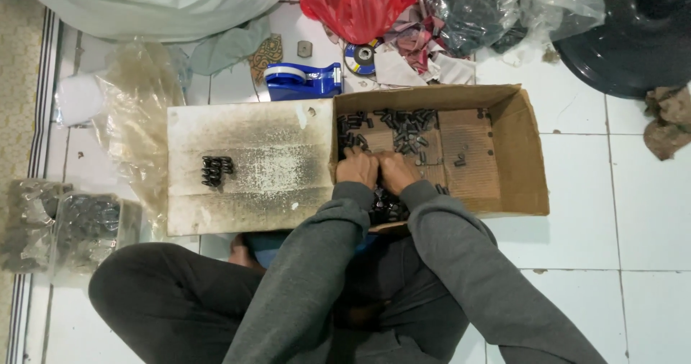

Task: Sorting and arranging small metal parts from a cardboard box onto a template board.

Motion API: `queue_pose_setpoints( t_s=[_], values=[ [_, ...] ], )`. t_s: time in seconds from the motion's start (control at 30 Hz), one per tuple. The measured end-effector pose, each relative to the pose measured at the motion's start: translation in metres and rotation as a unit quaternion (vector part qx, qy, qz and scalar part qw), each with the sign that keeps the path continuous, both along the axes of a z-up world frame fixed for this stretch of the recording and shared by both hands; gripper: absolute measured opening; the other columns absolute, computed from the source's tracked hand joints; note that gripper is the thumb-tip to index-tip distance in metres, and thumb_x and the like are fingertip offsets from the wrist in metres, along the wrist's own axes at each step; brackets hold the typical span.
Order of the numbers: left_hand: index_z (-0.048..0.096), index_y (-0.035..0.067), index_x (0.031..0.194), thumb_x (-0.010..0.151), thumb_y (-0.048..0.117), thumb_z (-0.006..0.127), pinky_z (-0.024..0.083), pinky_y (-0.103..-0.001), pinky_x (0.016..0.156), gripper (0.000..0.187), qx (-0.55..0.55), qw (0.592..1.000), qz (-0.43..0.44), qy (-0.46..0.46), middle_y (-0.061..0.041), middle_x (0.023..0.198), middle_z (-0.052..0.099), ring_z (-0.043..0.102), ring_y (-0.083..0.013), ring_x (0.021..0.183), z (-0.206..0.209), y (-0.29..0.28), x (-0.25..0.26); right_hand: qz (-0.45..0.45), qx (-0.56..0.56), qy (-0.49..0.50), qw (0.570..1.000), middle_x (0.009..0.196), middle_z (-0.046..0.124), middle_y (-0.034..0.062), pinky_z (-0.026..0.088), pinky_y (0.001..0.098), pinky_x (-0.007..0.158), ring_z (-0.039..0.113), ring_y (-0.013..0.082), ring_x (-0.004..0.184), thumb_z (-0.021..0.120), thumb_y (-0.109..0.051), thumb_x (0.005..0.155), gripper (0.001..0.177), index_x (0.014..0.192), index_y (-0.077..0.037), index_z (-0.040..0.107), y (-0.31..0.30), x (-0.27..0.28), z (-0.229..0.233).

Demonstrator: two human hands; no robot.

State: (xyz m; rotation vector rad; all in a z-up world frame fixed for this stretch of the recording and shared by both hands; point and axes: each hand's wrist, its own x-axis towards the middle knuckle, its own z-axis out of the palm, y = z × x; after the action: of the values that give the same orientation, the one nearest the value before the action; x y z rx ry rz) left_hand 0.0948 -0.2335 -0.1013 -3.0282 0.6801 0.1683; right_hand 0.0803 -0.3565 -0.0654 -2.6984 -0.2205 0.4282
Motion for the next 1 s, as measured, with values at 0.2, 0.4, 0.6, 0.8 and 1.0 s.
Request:
queue_pose_setpoints(
  t_s=[0.2,0.4,0.6,0.8,1.0],
  values=[
    [0.067,0.01,0.082,0.096,0.016,0.061,0.054,-0.029,0.05,0.017,0.039,0.994,0.04,-0.095,-0.008,0.075,0.059,0.063,-0.0223,0.077,-0.036,-0.004,-0.003,-0.002,-0.006,0.023,1.0,0.094,0.075,0.0206,0.065,0.048,0.067,0.076,0.0395,0.089,0.066,-0.005,0.088,0.021,0.107,-0.004,0.073,-0.014,-0.007,-0.058],
    [0.063,0.012,0.08,0.098,0.019,0.057,0.049,-0.03,0.051,0.02,0.084,0.992,0.06,-0.077,-0.006,0.08,0.053,0.057,-0.0224,0.078,-0.048,-0.014,-0.006,-0.132,0.081,0.09,0.984,0.12,0.075,0.0229,0.061,0.0581,0.096,0.071,0.0453,0.116,0.061,-0.01,0.101,0.027,0.122,-0.005,0.077,-0.025,-0.02,-0.048],
    [0.069,0.003,0.097,0.099,0.013,0.057,0.061,-0.039,0.064,0.015,-0.113,0.991,0.027,-0.072,-0.017,0.087,0.065,0.07,-0.0346,0.087,-0.006,0.003,-0.011,-0.218,0.14,0.028,0.965,0.122,0.073,0.0185,0.06,0.0565,0.101,0.068,0.0424,0.122,0.064,-0.012,0.106,0.022,0.126,-0.008,0.073,-0.04,-0.02,-0.042],
    [0.074,0.005,0.122,0.107,0.02,0.069,0.067,-0.036,0.066,0.021,-0.691,0.629,0.234,0.269,-0.018,0.105,0.074,0.079,-0.0299,0.091,0.045,0.051,-0.004,-0.273,0.292,-0.106,0.91,0.09,0.076,0.019,0.063,0.0465,0.066,0.076,0.0318,0.081,0.078,-0.008,0.099,0.014,0.113,-0.006,0.08,-0.036,-0.031,-0.015],
    [0.07,-0.008,0.121,0.098,0.011,0.08,0.064,-0.026,0.058,0.032,-0.798,0.388,0.314,0.338,-0.016,0.099,0.067,0.078,-0.0287,0.083,0.102,0.093,-0.034,-0.32,0.421,-0.154,0.835,0.081,0.073,0.0225,0.06,0.0375,0.053,0.071,0.0244,0.065,0.079,-0.005,0.097,0.012,0.108,-0.001,0.077,0.0,-0.05,0.01]
  ],
)
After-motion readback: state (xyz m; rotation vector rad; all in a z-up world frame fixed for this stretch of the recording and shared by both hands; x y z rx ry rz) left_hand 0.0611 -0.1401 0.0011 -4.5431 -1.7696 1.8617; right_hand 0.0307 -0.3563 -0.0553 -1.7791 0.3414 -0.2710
